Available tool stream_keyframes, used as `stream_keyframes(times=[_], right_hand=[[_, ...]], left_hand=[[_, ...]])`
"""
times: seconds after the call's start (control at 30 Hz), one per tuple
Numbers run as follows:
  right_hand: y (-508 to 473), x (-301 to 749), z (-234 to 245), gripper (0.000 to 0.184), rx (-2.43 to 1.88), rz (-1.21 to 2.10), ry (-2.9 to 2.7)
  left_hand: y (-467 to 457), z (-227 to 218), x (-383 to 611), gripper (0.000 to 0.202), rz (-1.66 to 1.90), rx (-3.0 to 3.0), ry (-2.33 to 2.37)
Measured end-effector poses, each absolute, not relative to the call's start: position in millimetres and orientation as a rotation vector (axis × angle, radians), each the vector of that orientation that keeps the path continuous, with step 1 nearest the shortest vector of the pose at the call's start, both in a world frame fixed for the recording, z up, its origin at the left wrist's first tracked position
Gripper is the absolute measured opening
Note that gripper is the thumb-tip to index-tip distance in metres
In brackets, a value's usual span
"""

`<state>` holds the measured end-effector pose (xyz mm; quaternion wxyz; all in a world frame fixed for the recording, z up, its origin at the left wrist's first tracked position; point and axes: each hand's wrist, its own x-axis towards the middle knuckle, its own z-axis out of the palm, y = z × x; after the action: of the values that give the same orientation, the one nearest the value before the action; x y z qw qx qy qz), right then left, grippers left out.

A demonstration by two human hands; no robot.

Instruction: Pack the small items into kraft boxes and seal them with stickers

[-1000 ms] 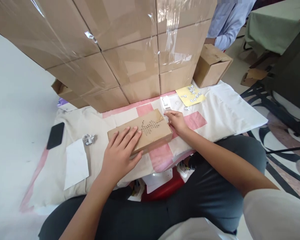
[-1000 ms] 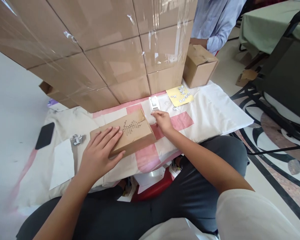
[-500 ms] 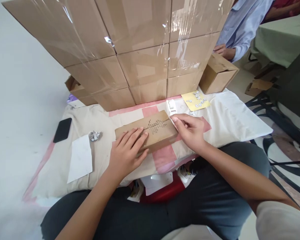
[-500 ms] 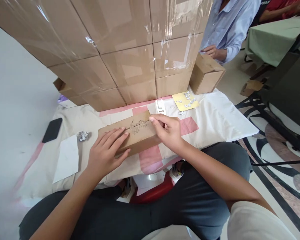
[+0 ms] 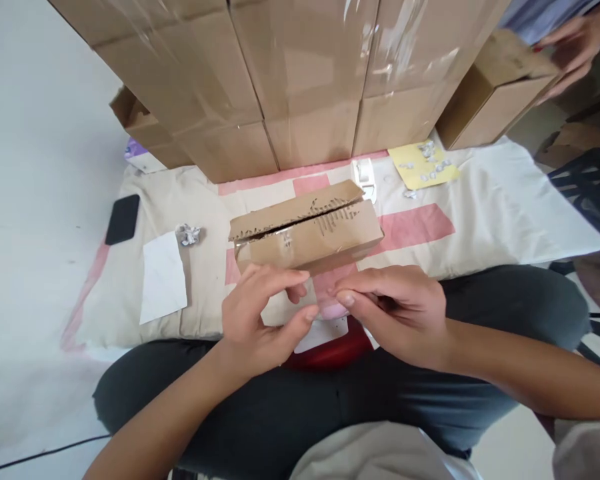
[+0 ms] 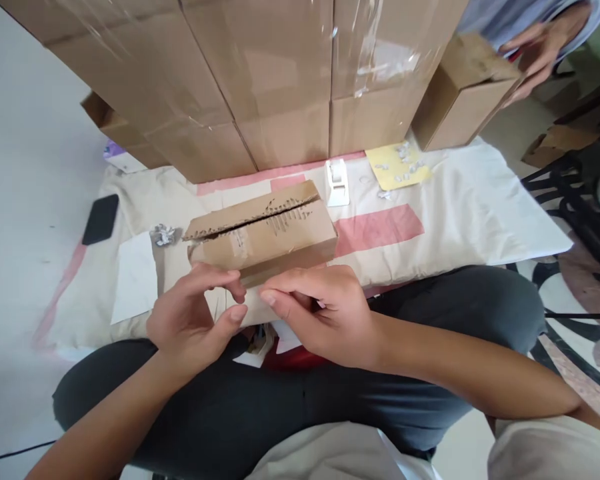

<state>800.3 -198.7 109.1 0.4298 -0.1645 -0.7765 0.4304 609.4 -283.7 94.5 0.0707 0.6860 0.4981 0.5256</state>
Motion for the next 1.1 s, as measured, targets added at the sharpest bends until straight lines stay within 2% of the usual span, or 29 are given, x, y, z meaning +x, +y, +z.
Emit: stream_keyframes(times=[0.17,0.63,0.9,1.1], right_hand=[[-201.7,803.6,100.5,0.008,-0.435,1.068,-1.994],[-196.4,796.3,84.8,0.023,-0.223,1.025,-2.155],[-194.2,793.3,75.1,0.022,-0.259,0.941,-2.193],[-193.4,792.2,69.8,0.024,-0.272,0.933,-2.171]], left_hand=[[-284.3,89.5,606.8,0.034,1.521,1.99,1.455],[-282.1,94.1,613.0,0.02,1.395,2.11,1.558],[-281.9,97.1,612.6,0.013,1.34,2.161,1.589],[-280.9,99.1,608.8,0.016,1.301,2.298,1.606]])
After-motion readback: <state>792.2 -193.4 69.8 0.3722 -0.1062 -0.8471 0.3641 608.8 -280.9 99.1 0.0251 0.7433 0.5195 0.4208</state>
